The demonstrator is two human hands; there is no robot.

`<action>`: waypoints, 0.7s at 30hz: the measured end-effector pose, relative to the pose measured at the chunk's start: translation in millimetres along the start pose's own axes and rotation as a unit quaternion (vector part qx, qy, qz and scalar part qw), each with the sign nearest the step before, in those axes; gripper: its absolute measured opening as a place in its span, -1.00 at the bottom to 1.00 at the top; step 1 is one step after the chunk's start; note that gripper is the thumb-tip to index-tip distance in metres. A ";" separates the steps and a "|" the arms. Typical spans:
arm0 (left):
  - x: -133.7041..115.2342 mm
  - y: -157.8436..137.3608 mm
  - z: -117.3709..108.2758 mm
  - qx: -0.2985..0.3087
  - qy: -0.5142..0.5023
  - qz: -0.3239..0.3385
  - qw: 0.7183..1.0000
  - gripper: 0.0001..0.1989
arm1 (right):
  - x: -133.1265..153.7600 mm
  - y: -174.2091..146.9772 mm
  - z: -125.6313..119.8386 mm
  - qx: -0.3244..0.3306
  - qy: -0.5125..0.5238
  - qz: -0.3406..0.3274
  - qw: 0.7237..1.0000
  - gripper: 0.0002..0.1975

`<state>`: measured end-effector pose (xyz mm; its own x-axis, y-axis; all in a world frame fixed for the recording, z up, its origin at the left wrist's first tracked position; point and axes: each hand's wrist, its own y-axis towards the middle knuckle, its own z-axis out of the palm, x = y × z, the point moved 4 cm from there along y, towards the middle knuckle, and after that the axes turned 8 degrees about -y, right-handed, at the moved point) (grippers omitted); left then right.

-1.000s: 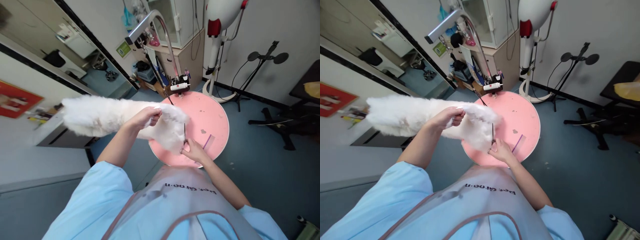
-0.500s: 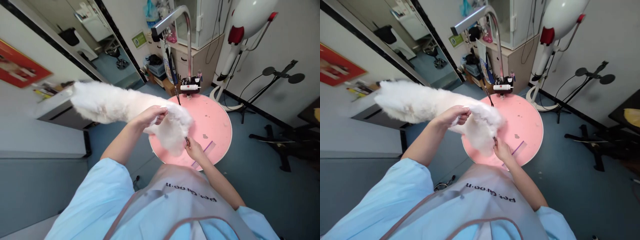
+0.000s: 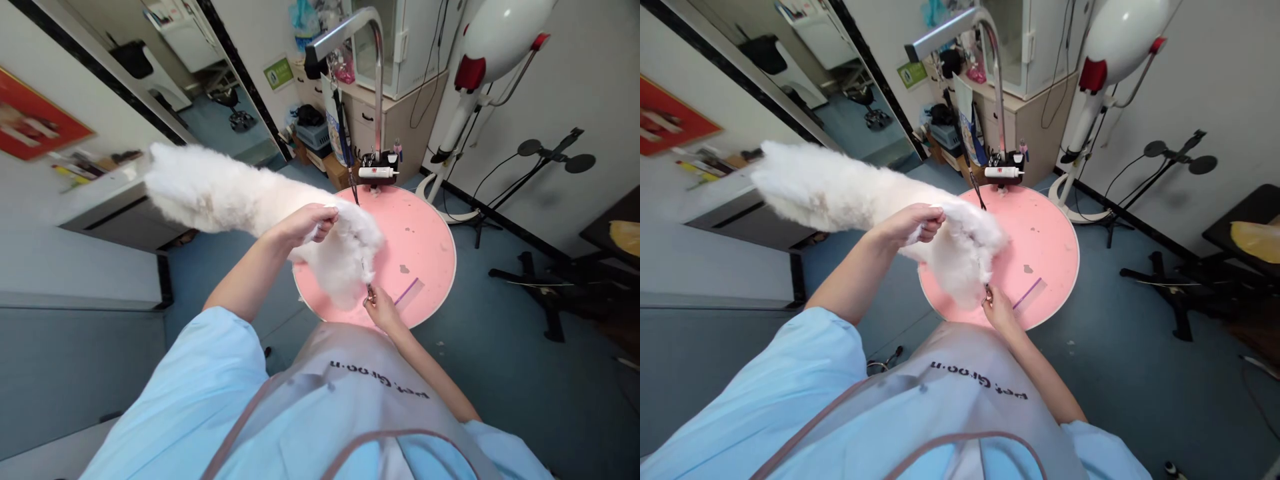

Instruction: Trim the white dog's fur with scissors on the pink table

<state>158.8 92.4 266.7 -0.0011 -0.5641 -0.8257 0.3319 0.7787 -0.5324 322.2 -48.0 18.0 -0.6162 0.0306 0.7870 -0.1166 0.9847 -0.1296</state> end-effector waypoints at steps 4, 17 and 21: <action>0.1 -0.9 1.4 -0.012 -0.011 -0.002 1.000 -0.73 | -17.3 -24.7 18.2 0.018 0.044 0.020 0.999 -0.86; 1.9 -2.6 1.6 -0.032 0.004 -0.012 0.999 -0.73 | -2.1 11.0 15.7 0.043 -0.132 0.040 0.990 -0.84; 3.2 -1.3 1.5 -0.019 0.006 -0.012 1.000 -0.74 | -7.0 -0.5 19.3 0.040 -0.138 0.012 0.990 -0.71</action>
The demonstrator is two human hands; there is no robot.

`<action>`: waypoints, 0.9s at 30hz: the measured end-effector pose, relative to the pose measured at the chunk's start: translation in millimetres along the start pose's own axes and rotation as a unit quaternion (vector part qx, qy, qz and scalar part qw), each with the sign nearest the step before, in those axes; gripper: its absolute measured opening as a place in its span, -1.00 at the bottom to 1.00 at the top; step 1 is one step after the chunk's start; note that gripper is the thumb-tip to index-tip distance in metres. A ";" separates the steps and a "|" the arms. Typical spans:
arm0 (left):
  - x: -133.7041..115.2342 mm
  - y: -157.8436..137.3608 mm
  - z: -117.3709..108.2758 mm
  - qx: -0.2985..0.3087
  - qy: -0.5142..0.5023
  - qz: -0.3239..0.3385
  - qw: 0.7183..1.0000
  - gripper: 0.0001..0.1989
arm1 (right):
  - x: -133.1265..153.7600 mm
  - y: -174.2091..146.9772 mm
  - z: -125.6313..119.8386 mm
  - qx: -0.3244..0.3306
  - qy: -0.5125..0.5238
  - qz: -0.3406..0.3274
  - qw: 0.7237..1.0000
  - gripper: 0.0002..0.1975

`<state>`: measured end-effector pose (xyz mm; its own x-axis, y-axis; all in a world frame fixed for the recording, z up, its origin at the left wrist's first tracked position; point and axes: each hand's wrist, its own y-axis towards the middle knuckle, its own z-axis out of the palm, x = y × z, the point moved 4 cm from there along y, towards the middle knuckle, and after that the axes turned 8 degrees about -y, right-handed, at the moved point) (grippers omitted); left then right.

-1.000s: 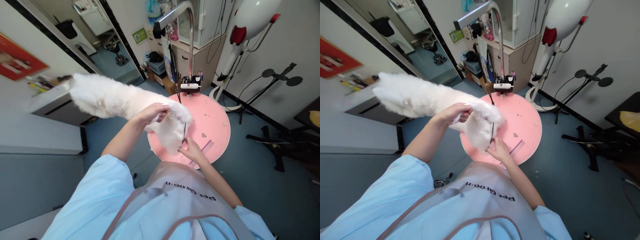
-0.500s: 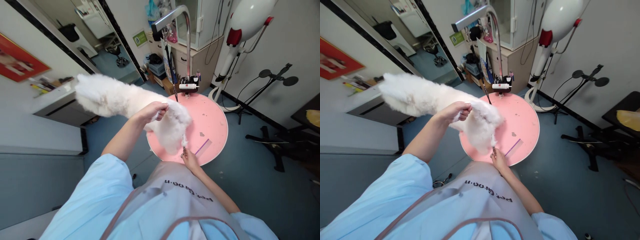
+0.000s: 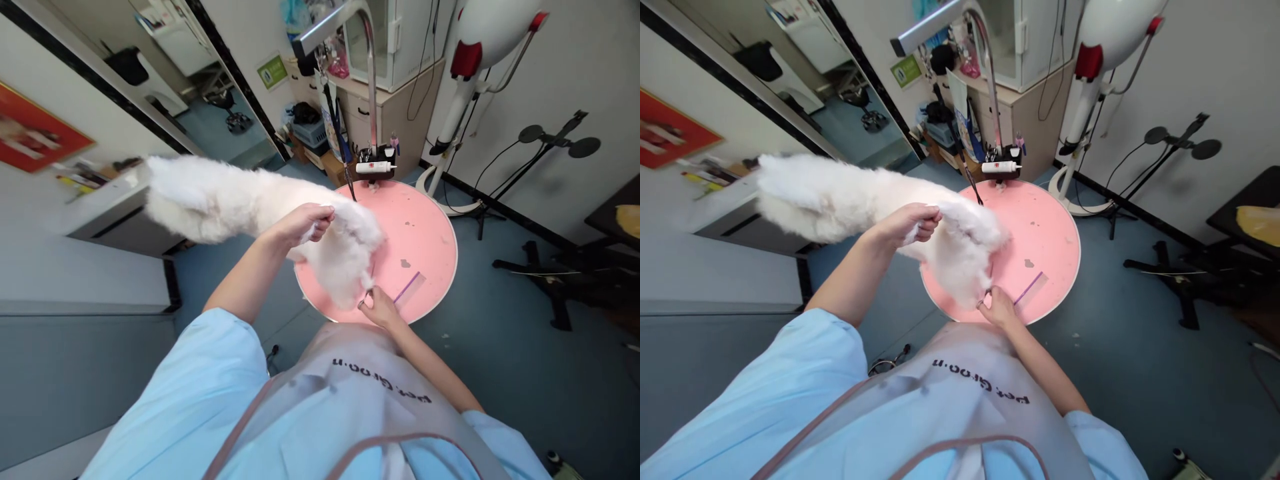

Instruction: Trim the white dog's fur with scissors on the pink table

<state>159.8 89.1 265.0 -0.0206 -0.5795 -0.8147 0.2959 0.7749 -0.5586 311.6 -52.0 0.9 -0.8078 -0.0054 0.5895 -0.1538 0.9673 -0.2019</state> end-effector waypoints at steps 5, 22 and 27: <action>-2.4 2.7 4.8 -0.011 0.005 -0.004 1.000 -0.73 | -4.7 26.1 -14.2 -0.006 -0.024 -0.010 1.000 -0.74; -20.3 -15.9 39.4 -0.173 -0.059 0.013 0.983 -0.72 | -35.2 49.1 -43.1 0.035 -0.053 -0.126 0.990 -0.77; -19.8 -22.2 40.7 -0.197 -0.077 0.027 0.977 -0.75 | -13.2 51.6 -59.0 -0.010 -0.032 -0.209 0.977 -0.62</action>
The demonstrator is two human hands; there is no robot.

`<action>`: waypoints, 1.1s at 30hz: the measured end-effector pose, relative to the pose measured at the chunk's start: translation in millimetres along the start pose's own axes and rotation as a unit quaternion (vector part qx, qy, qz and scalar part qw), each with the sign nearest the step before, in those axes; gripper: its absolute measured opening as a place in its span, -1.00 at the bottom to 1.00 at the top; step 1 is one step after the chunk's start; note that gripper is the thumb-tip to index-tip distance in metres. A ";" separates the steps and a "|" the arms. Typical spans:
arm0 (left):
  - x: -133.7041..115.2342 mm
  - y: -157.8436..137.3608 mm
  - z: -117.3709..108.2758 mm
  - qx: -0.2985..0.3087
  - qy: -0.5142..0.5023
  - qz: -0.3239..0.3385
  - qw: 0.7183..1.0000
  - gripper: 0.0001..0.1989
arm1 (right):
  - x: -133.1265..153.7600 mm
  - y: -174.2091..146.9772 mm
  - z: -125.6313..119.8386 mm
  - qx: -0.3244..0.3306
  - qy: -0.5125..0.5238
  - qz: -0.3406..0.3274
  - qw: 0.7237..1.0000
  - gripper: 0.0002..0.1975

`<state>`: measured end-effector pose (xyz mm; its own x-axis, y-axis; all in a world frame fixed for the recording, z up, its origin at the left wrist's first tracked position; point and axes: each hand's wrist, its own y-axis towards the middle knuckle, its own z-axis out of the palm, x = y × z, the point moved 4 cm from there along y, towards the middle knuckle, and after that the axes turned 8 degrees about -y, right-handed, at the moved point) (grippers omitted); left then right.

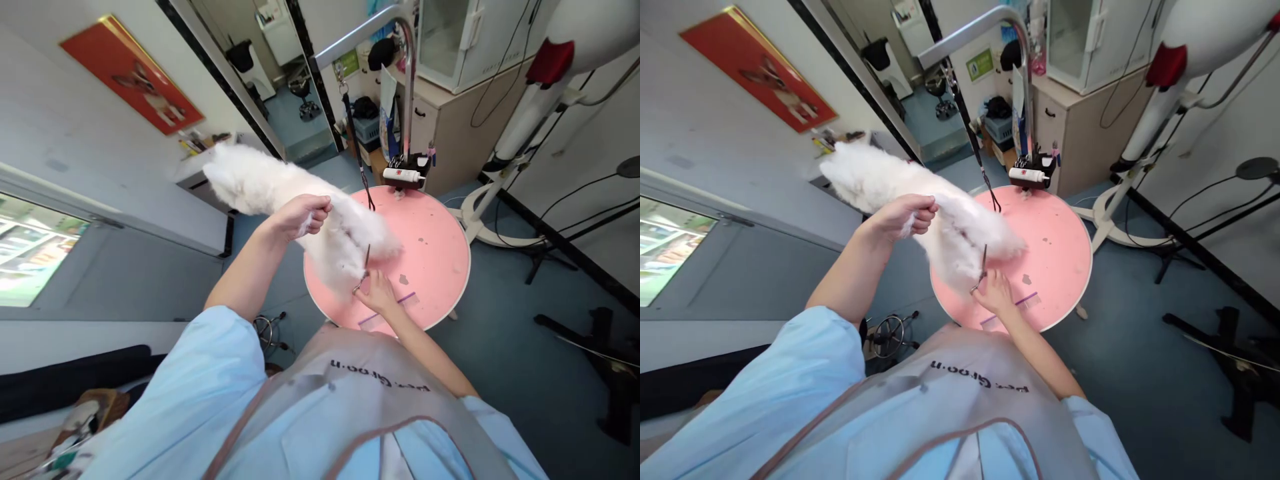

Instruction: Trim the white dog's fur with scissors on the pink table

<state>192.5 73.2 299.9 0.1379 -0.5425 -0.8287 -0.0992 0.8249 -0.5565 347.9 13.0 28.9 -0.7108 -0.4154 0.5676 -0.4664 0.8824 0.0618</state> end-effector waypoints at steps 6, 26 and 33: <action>2.6 -0.9 -10.1 -0.014 -0.028 0.001 1.000 -0.76 | -22.4 -17.5 8.5 0.106 -0.025 0.069 0.992 -0.78; 6.9 -4.4 -17.9 -0.012 -0.025 0.015 1.000 -0.73 | 5.6 3.6 9.1 0.101 -0.006 0.020 0.995 -0.68; 2.3 -3.3 -20.2 -0.003 -0.019 0.012 1.000 -0.73 | 10.0 8.6 10.6 0.115 0.020 0.036 0.993 -0.70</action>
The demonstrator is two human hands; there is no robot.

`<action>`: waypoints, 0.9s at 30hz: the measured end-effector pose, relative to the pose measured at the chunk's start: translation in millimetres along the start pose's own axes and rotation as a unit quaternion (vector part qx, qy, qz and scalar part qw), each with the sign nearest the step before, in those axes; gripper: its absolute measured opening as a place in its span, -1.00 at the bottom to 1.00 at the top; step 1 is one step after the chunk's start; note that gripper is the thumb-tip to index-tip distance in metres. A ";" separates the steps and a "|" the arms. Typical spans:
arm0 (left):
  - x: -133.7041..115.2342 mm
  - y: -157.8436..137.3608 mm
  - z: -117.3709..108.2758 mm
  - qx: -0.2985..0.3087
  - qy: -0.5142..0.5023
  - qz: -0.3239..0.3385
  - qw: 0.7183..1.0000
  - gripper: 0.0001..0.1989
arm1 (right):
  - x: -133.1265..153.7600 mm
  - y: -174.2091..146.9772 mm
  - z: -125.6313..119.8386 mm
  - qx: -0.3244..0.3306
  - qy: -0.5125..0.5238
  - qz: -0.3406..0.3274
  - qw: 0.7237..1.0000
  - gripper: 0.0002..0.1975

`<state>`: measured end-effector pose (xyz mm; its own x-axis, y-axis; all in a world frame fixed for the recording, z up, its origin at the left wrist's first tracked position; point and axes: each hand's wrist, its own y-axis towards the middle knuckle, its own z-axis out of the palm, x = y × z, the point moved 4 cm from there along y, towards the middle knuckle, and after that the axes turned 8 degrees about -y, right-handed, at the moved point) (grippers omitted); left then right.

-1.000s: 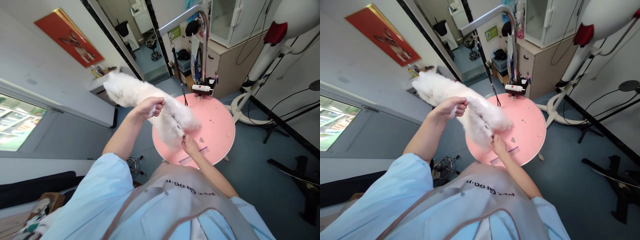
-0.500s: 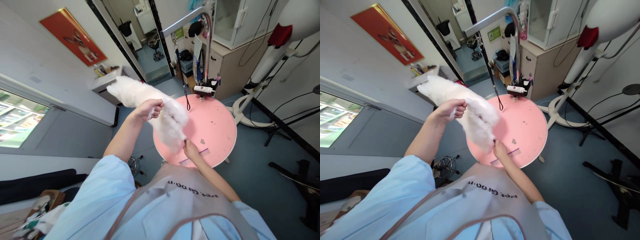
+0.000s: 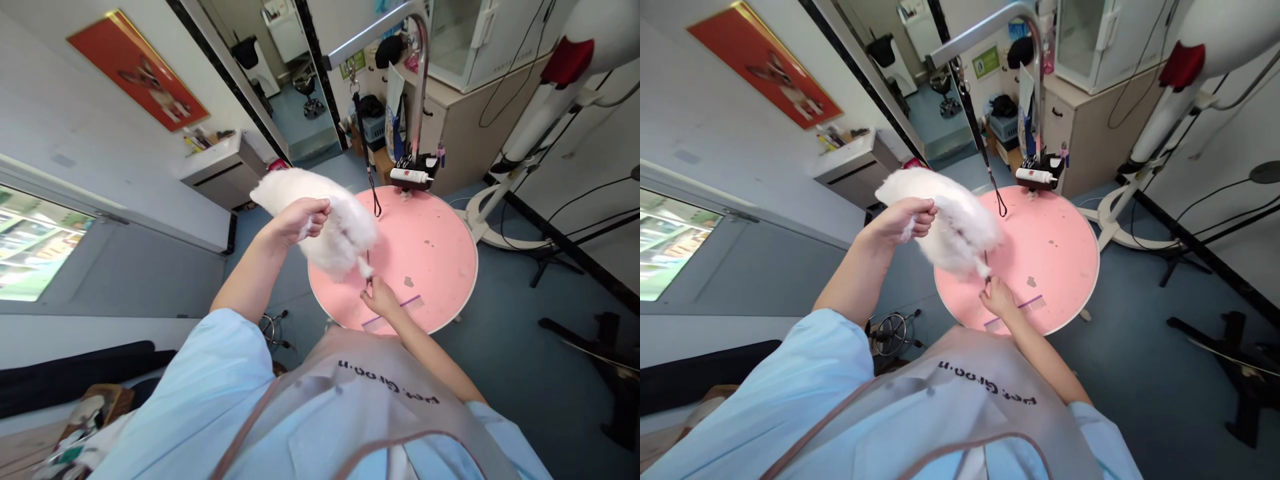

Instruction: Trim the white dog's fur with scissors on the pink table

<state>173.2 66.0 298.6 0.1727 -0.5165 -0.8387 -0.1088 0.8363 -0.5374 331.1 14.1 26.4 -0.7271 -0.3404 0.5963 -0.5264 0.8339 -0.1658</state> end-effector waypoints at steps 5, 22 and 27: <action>-1.4 -0.3 -6.9 0.000 0.005 -0.010 1.000 -0.72 | 13.3 18.0 4.8 -0.010 -0.023 0.022 0.999 -0.71; -1.2 16.3 -6.7 0.109 0.066 -0.039 0.991 -0.78 | 8.5 -12.1 21.6 -0.019 0.017 0.110 0.994 -0.73; -2.9 20.0 0.7 0.115 0.079 -0.043 0.989 -0.77 | 24.6 4.9 1.3 -0.069 -0.003 0.060 0.996 -0.72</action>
<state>171.3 84.3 290.4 0.0134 -0.5952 -0.8034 0.1294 0.7978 -0.5889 310.1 9.2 39.2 -0.7834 -0.2367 0.5747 -0.3707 0.9201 -0.1264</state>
